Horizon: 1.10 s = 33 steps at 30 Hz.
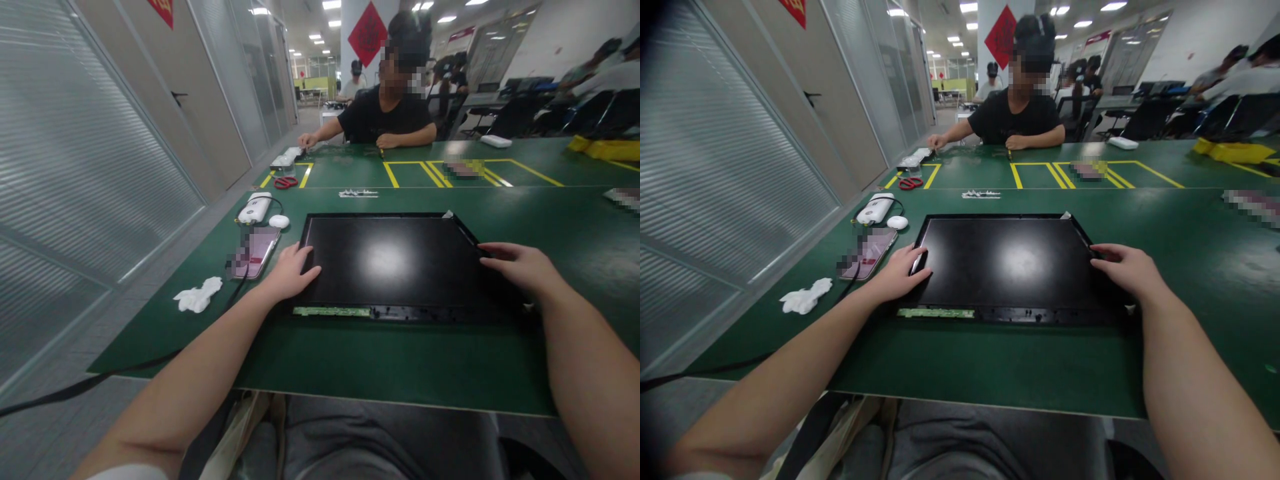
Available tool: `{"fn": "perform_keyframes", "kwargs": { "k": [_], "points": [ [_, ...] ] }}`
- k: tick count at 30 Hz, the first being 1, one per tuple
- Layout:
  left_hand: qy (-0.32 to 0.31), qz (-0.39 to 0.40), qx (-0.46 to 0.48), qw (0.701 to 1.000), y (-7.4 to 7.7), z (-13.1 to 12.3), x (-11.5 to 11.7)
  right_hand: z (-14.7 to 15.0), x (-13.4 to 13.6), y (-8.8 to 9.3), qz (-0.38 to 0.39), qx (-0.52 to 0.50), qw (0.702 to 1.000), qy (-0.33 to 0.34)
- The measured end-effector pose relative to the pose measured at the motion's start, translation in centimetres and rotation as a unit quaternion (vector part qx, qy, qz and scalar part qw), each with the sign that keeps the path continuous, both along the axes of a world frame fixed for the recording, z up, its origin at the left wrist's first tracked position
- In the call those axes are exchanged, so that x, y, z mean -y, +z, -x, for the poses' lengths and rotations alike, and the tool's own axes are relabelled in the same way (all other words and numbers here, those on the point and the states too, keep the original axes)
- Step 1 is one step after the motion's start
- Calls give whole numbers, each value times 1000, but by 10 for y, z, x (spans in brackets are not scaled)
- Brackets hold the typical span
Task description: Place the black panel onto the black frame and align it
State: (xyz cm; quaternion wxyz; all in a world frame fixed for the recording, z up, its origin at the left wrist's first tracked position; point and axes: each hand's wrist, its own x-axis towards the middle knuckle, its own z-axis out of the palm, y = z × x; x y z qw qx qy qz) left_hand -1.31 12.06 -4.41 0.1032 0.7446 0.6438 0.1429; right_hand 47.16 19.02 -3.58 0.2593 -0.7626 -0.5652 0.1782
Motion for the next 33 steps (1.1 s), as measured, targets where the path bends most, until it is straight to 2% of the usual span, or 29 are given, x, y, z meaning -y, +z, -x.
{"fn": "perform_keyframes", "kwargs": {
  "k": [7, 12, 15, 19, 21, 23, 28, 33],
  "points": [
    [-8, -28, 46, 999, -3, 2, -2, 1, -2, 1, 20, 94, 995, 8],
    [17, -20, 201, 979, 2, 1, -3, 2, -1, 3, 24, 70, 997, -3],
    [40, -10, 343, 938, 9, -3, 0, 1, 1, 4, 1, 30, 1000, -1],
    [66, 13, 520, 851, 17, -6, 2, 2, 3, 5, -5, 7, 1000, -19],
    [81, 31, 585, 806, 19, -7, 1, 3, 4, 5, -5, 2, 1000, -23],
    [97, 38, 624, 775, 21, -8, 1, 5, 5, 7, -10, -5, 1000, -24],
    [143, 36, 662, 735, 25, -13, 0, 8, 7, 8, -14, -4, 1000, -19],
    [194, 37, 684, 702, 28, -16, -2, 6, 4, 7, 0, 39, 999, 0]
  ]
}}
